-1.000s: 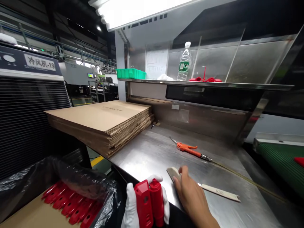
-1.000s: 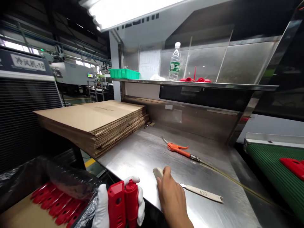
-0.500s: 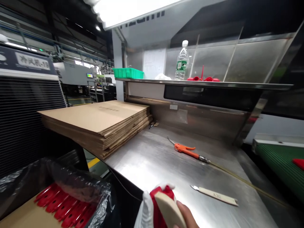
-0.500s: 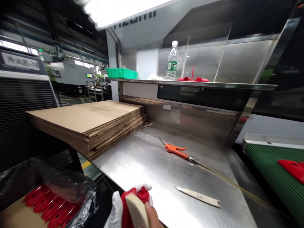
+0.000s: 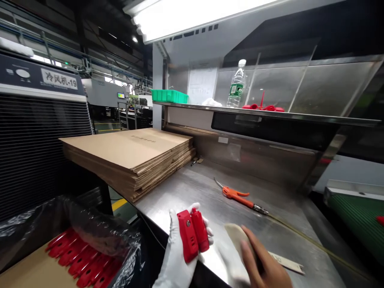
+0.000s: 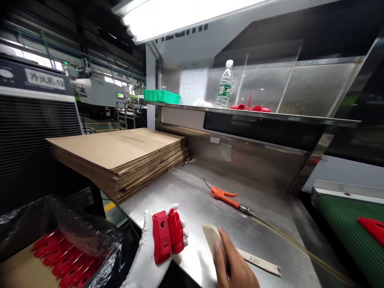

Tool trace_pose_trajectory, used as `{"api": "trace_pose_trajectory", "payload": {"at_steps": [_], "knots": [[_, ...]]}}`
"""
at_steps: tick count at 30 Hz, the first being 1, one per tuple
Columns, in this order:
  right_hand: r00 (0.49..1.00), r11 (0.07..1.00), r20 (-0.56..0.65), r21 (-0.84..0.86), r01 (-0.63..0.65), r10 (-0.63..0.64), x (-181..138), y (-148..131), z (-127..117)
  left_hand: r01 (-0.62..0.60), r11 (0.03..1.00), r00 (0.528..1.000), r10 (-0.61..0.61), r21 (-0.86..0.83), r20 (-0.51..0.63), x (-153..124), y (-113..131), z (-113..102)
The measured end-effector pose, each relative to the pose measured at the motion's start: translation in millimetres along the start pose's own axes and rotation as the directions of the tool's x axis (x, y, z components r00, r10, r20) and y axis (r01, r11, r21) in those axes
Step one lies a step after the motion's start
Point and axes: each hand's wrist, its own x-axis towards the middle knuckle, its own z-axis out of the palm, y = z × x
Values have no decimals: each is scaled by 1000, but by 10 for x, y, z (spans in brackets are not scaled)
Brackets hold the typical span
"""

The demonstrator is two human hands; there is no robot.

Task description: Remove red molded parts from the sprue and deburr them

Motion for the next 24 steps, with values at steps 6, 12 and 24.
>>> {"api": "trace_pose_trajectory", "payload": {"at_steps": [6, 12, 24], "knots": [[910, 961, 410, -268, 63, 55, 1159, 445, 266, 143, 982, 987, -133, -122, 89, 125, 6, -193], [837, 872, 508, -483, 81, 203, 1758, 1052, 496, 271, 923, 957, -227, -274, 182, 173, 41, -245], [694, 807, 535, -39, 590, -481, 993, 486, -228, 91, 975, 992, -71, -204, 101, 388, 302, -263]]}}
